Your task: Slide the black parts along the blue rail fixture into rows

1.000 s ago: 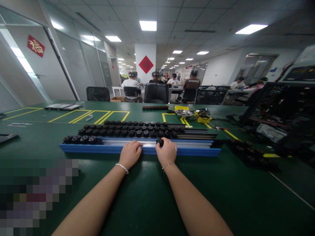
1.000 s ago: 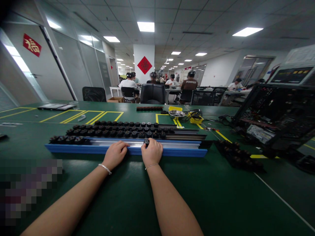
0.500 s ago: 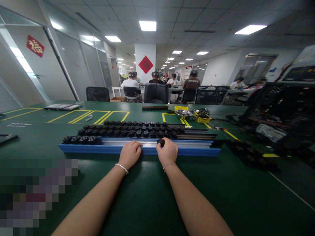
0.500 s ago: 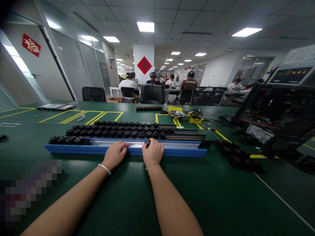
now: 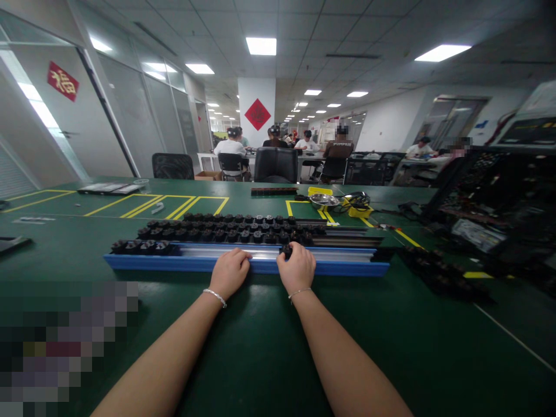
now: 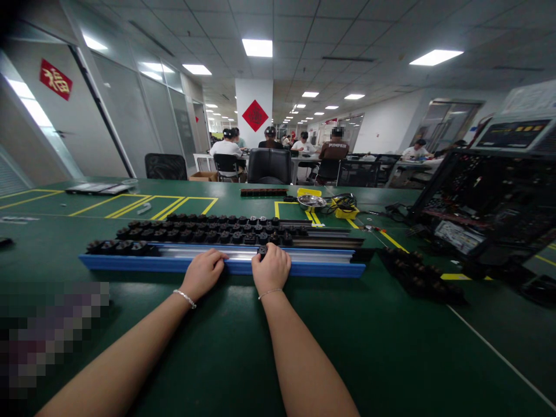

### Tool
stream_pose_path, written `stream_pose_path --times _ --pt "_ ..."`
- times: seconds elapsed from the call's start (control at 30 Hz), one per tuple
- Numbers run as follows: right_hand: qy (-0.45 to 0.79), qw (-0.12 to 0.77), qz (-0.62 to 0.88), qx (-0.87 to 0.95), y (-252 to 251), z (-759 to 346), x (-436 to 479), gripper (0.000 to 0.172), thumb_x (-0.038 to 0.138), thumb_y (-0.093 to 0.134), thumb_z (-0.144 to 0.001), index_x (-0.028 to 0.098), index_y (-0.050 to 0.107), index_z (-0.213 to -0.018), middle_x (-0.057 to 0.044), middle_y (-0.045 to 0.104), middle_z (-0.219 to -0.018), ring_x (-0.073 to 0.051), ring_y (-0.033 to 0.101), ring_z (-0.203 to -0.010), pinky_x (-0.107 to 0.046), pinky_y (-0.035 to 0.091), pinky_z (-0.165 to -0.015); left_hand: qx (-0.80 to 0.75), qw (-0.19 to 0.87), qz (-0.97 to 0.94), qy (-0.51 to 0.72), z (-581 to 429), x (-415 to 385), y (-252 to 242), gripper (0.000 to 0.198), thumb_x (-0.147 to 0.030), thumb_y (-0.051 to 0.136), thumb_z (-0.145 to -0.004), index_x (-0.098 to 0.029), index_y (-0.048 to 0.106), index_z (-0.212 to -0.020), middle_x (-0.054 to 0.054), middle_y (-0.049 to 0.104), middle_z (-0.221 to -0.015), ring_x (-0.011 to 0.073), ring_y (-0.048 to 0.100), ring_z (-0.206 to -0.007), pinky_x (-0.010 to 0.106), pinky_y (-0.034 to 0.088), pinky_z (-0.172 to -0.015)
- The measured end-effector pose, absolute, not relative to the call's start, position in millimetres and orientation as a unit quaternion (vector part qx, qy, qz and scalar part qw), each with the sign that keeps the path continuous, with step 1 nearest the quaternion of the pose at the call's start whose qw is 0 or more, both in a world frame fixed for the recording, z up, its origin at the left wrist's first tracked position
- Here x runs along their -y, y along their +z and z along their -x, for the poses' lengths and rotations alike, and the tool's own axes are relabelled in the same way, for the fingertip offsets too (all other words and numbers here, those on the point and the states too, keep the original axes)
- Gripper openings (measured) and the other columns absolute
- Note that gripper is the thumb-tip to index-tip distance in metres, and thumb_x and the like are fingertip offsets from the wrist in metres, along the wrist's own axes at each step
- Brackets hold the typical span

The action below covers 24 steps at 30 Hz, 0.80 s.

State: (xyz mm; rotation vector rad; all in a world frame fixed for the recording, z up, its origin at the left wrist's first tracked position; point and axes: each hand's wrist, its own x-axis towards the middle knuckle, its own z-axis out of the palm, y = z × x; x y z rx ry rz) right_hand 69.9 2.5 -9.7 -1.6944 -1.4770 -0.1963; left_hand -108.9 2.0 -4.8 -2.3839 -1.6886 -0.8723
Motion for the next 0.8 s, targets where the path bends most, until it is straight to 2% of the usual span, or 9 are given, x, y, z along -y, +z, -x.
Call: stream_pose_path --times 0.23,0.43,0.6,0.8 --pt "-0.090 0.413 0.700 0.576 -10.0 -72.0 -2.8 0.025 0.033 0.054 -0.071 0.015 0.058 -0.088 -0.013 0.061 -0.092 -0.027 0.051 -0.098 -0.039 0.033 -0.092 0.554 0.042 0.781 -0.286 109.0 -1.3 -4.2 0.029 -0.021 0.037 -0.085 -0.021 0.066 -0.088 0.003 0.066 -0.090 0.0192 0.060 -0.085 0.033 0.043 -0.081" --pt "-0.097 0.422 0.685 0.586 -12.0 -73.1 -3.2 0.028 0.032 0.053 -0.073 0.013 0.060 -0.092 -0.015 0.059 -0.116 -0.030 0.038 -0.123 -0.043 0.023 -0.103 0.555 0.040 0.781 -0.283 108.8 -1.1 -3.1 0.029 -0.021 0.037 -0.085 -0.021 0.066 -0.088 0.004 0.066 -0.090 0.0189 0.060 -0.084 0.032 0.043 -0.080" --pt "-0.074 0.394 0.691 0.602 -10.9 -74.3 -2.5 0.033 0.033 0.051 -0.076 0.011 0.060 -0.099 -0.015 0.062 -0.112 -0.028 0.046 -0.116 -0.044 0.022 -0.104 0.554 0.040 0.782 -0.283 108.4 -1.6 -3.2 0.029 -0.021 0.037 -0.084 -0.020 0.066 -0.088 0.004 0.066 -0.089 0.0194 0.060 -0.084 0.033 0.043 -0.080" --pt "-0.076 0.364 0.682 0.630 -8.7 -83.4 0.8 0.031 0.035 0.049 -0.080 0.013 0.060 -0.099 -0.013 0.062 -0.111 -0.026 0.048 -0.113 -0.042 0.024 -0.102 0.554 0.044 0.782 -0.282 108.1 -2.9 -4.7 0.029 -0.021 0.037 -0.085 -0.021 0.066 -0.088 0.003 0.066 -0.090 0.0196 0.060 -0.086 0.033 0.042 -0.082"
